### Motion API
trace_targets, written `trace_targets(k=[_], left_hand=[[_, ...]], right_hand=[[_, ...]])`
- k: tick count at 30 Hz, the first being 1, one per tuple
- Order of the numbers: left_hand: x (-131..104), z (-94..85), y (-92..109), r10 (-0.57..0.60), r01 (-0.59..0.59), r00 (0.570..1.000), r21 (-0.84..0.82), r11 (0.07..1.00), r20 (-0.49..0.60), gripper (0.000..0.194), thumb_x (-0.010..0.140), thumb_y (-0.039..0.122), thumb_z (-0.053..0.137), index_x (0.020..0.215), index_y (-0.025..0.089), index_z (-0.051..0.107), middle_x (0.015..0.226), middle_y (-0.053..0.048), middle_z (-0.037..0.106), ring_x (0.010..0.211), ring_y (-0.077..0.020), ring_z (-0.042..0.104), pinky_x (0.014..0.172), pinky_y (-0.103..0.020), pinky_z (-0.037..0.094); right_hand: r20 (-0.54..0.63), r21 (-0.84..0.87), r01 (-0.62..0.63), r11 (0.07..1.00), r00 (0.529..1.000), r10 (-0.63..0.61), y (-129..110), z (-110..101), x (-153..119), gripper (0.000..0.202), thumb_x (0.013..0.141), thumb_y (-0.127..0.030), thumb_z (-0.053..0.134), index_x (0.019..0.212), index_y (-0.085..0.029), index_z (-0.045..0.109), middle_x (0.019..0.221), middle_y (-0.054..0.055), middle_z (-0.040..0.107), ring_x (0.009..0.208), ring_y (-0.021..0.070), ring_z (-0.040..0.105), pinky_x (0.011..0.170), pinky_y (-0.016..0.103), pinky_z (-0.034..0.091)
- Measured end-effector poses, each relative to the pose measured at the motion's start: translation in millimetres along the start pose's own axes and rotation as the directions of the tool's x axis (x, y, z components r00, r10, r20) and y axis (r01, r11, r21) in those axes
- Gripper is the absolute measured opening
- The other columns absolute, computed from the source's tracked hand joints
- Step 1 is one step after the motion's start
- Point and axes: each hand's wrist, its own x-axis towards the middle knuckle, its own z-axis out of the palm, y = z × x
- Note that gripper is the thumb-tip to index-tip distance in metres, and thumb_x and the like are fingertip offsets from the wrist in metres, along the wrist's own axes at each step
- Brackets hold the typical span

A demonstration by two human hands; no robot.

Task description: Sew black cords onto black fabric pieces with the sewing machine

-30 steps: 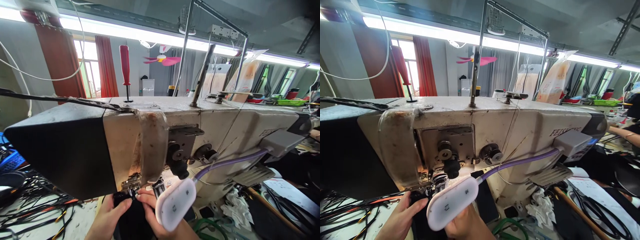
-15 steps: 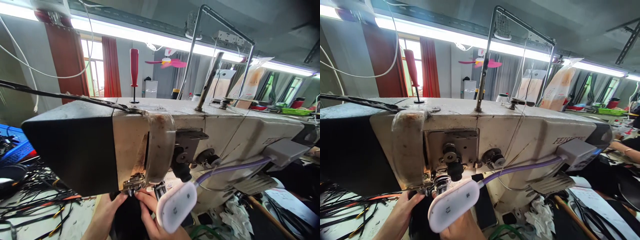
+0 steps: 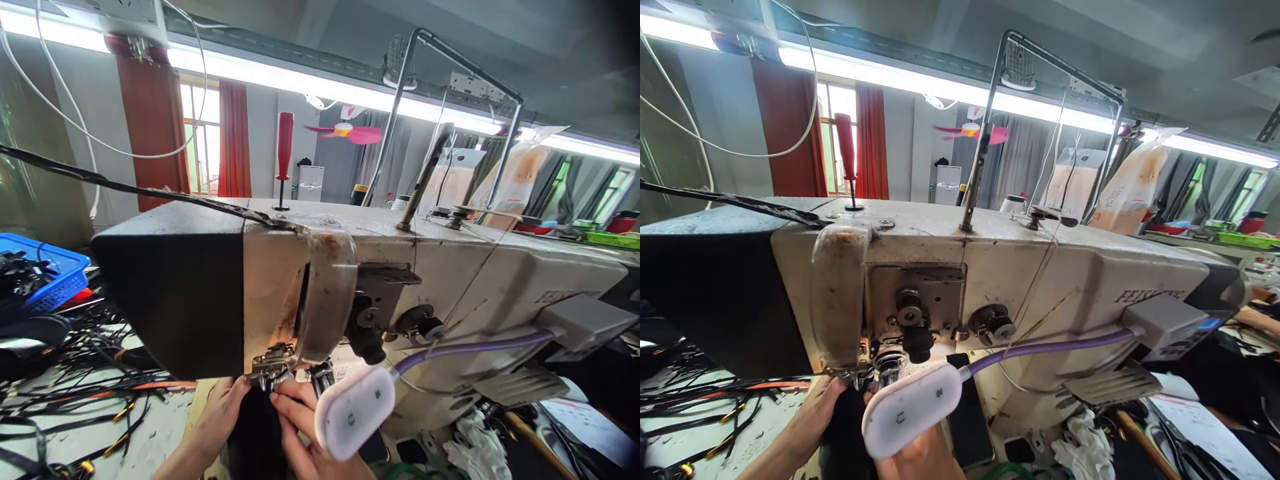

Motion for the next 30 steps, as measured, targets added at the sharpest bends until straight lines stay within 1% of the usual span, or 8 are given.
trace_targets(k=[4, 7, 10, 13, 17, 21, 26, 30], left_hand=[[-4, 0.5, 7, -0.074, 0.083, 0.994, -0.124, 0.989, 0.080, 0.031, 0.073, 0.049, 0.066, 0.076, 0.018, 0.067, 0.090, -0.006, 0.075, 0.100, -0.0302, 0.065, 0.091, -0.037, 0.049], [-13, 0.1, 7, -0.041, 0.056, 0.997, -0.236, 0.970, 0.066, 0.035, 0.072, 0.047, 0.071, 0.093, 0.019, 0.070, 0.106, -0.007, 0.074, 0.117, -0.0313, 0.059, 0.104, -0.039, 0.043], [-21, -0.2, 4, 0.043, -0.039, 0.999, -0.202, 0.979, 0.014, 0.049, 0.072, 0.046, 0.073, 0.113, 0.020, 0.067, 0.118, -0.009, 0.070, 0.127, -0.0325, 0.052, 0.110, -0.041, 0.037], [-24, 0.4, 6, 0.035, -0.033, 0.999, -0.121, 0.992, 0.016, 0.052, 0.073, 0.046, 0.070, 0.118, 0.020, 0.064, 0.118, -0.010, 0.070, 0.124, -0.0340, 0.054, 0.109, -0.044, 0.037], [-21, 2.1, 12, 0.006, -0.001, 1.000, -0.146, 0.989, 0.028, 0.039, 0.070, 0.043, 0.071, 0.100, 0.019, 0.068, 0.107, -0.008, 0.073, 0.116, -0.0325, 0.058, 0.103, -0.041, 0.042], [-16, 3.8, 18, -0.055, 0.057, 0.998, -0.268, 0.962, 0.017, 0.020, 0.065, 0.037, 0.074, 0.069, 0.021, 0.063, 0.078, -0.002, 0.070, 0.099, -0.0276, 0.063, 0.099, -0.037, 0.044], [-18, 6.3, 32, -0.121, 0.137, 0.990, -0.301, 0.944, 0.070, 0.020, 0.064, 0.037, 0.075, 0.063, 0.021, 0.063, 0.067, 0.001, 0.066, 0.082, -0.0239, 0.063, 0.081, -0.033, 0.047], [-21, 7.5, 44, -0.163, 0.190, 0.980, -0.297, 0.936, 0.116, 0.020, 0.061, 0.033, 0.077, 0.056, 0.021, 0.062, 0.059, 0.002, 0.064, 0.069, -0.0207, 0.060, 0.066, -0.028, 0.044]], right_hand=[[-0.021, 0.086, 0.030, 0.996, 0.999, -0.028, 2, 4, 5, 0.044, 0.086, -0.010, 0.052, 0.129, -0.015, 0.058, 0.118, 0.014, 0.070, 0.112, 0.0251, 0.067, 0.095, 0.037, 0.057], [-0.120, 0.157, -0.020, 0.987, 0.992, 0.039, 3, 9, 2, 0.037, 0.084, -0.011, 0.052, 0.118, -0.016, 0.063, 0.108, 0.013, 0.071, 0.104, 0.0252, 0.069, 0.090, 0.039, 0.059], [-0.171, 0.145, -0.031, 0.989, 0.984, 0.056, 2, 7, 1, 0.033, 0.082, -0.011, 0.053, 0.111, -0.017, 0.065, 0.100, 0.012, 0.072, 0.094, 0.0242, 0.071, 0.085, 0.038, 0.060], [-0.108, 0.113, -0.002, 0.994, 0.994, 0.014, 1, 1, 4, 0.035, 0.080, -0.009, 0.054, 0.111, -0.017, 0.066, 0.102, 0.012, 0.072, 0.091, 0.0232, 0.071, 0.084, 0.037, 0.060], [-0.106, 0.099, -0.009, 0.995, 0.994, 0.020, 0, -3, 7, 0.034, 0.080, -0.010, 0.054, 0.111, -0.016, 0.066, 0.104, 0.013, 0.072, 0.094, 0.0250, 0.071, 0.085, 0.039, 0.061], [-0.094, 0.067, 0.009, 0.998, 0.996, -0.002, -2, -2, 10, 0.040, 0.084, -0.012, 0.053, 0.123, -0.014, 0.060, 0.113, 0.014, 0.071, 0.106, 0.0242, 0.068, 0.095, 0.038, 0.057], [-0.122, 0.077, -0.025, 0.997, 0.992, 0.035, -2, 5, 11, 0.037, 0.085, -0.012, 0.052, 0.121, -0.015, 0.061, 0.110, 0.014, 0.071, 0.099, 0.0232, 0.070, 0.092, 0.037, 0.058], [-0.272, 0.096, -0.048, 0.994, 0.960, 0.072, 4, 23, -2, 0.031, 0.084, -0.014, 0.049, 0.109, -0.018, 0.068, 0.104, 0.013, 0.071, 0.094, 0.0240, 0.070, 0.090, 0.040, 0.058]])
